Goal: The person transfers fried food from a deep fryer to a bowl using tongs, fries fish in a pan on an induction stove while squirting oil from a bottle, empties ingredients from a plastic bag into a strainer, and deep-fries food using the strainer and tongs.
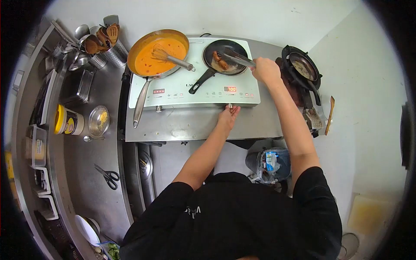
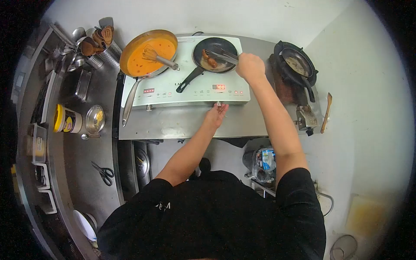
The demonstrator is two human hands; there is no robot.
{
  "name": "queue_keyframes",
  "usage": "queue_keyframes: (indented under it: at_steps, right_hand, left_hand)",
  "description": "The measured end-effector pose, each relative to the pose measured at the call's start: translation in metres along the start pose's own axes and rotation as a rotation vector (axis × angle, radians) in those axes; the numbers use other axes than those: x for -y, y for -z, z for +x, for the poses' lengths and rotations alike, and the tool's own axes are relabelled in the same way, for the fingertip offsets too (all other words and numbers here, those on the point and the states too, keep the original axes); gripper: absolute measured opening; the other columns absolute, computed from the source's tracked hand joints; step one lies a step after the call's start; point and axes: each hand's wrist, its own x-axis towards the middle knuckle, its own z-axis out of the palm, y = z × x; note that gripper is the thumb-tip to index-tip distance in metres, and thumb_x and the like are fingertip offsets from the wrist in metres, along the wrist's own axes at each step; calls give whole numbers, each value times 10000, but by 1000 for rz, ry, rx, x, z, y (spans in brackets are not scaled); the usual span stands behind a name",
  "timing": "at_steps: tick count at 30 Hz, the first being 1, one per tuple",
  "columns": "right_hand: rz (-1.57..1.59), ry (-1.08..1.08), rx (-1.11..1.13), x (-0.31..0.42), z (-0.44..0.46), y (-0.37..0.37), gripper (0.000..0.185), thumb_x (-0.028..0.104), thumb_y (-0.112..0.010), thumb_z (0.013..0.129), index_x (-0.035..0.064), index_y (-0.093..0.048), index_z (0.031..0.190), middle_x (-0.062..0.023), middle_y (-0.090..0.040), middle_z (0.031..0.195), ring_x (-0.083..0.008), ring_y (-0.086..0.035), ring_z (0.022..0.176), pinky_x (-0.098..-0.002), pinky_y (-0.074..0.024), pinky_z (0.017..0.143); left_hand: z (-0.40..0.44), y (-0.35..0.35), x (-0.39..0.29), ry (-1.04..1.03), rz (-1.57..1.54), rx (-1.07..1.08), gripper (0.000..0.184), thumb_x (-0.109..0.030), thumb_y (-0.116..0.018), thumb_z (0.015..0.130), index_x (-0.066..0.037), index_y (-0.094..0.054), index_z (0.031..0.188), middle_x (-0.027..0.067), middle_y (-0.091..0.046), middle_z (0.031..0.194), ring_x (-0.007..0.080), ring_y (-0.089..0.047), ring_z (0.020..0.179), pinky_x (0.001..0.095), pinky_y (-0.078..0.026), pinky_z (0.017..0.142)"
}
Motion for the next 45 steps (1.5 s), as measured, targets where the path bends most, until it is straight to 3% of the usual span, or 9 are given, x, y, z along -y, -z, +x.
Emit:
queue_keyframes:
  at_steps: [12, 14, 18, 21, 26, 32, 37, 41, 45]
  right_hand:
    - [-20, -11, -23, 20, -5, 8, 234, 242, -616, 786, 43, -652, 903, -190, -654, 863, -342, -641, 835, -421, -515, 742]
    - [-29, 41, -50, 25, -6, 0, 149, 100, -574, 730, 38, -674, 821, -181, -663, 809, -336, -659, 776, -407, -534, 698]
    - [-35, -69, -3, 6, 2, -2, 215, 207, -623, 760, 41, -662, 891, -196, -655, 856, -342, -644, 828, -412, -520, 739]
    - [9, -110, 4, -14, 7, -1, 236, 218, -623, 764, 63, -669, 935, -193, -654, 860, -337, -640, 847, -418, -517, 746]
    - [1, -76, -23, -34, 17, -2, 241, 221, -616, 765, 72, -669, 947, -198, -651, 863, -342, -635, 852, -433, -510, 750]
    - [-9, 44, -77, -38, 3, -21, 210, 184, -471, 848, 35, -617, 873, -200, -622, 861, -369, -613, 804, -451, -492, 692]
    - [207, 155, -156, -47, 12, -31, 393, 255, -576, 843, -9, -564, 1134, -229, -573, 1083, -388, -537, 1018, -422, -422, 873]
    - [767, 325, -442, -114, 113, -155, 528, 349, -581, 874, 15, -473, 1268, -191, -593, 1117, -251, -608, 987, -348, -492, 850]
    - [882, 66, -563, 24, -35, 30, 416, 332, -510, 921, -26, -576, 1121, -196, -636, 961, -263, -610, 812, -346, -498, 690]
  left_hand:
    - [-15, 6, -18, 192, 108, -26, 431, -335, -262, 992, 62, -427, 1034, 196, -572, 906, 325, -606, 886, 412, -533, 837]
    - [-21, 15, -23, 171, 142, -47, 418, -339, -297, 988, 55, -431, 1030, 183, -574, 886, 320, -615, 851, 403, -544, 804]
    - [-64, 27, -70, -157, 552, -145, 290, -292, -460, 924, -16, -463, 1010, 84, -553, 820, 183, -580, 649, 310, -483, 496]
    - [-84, 23, -111, -464, 620, -221, 245, -243, -534, 891, -31, -472, 1000, 48, -532, 792, 122, -511, 593, 274, -416, 473]
    - [-103, 24, -154, -1008, 831, -251, 255, -192, -582, 864, -30, -481, 1033, 21, -511, 795, 85, -467, 595, 236, -382, 501]
    - [-247, 24, -177, -1268, 1075, -254, 299, -111, -603, 848, -31, -464, 1100, 30, -523, 857, 81, -454, 625, 233, -400, 536]
    - [-392, 46, -280, -1733, 1149, -622, 353, -74, -604, 839, -37, -434, 1146, 46, -484, 965, 87, -485, 693, 227, -415, 568]
    - [-519, 56, -367, -2185, 1239, -1093, 470, -118, -672, 782, 8, -437, 1169, 124, -482, 1059, 207, -506, 904, 325, -451, 777]
    - [-623, 110, -467, -2337, 1029, -1422, 645, -200, -726, 745, 26, -373, 1235, 179, -446, 1148, 299, -469, 1096, 362, -395, 936]
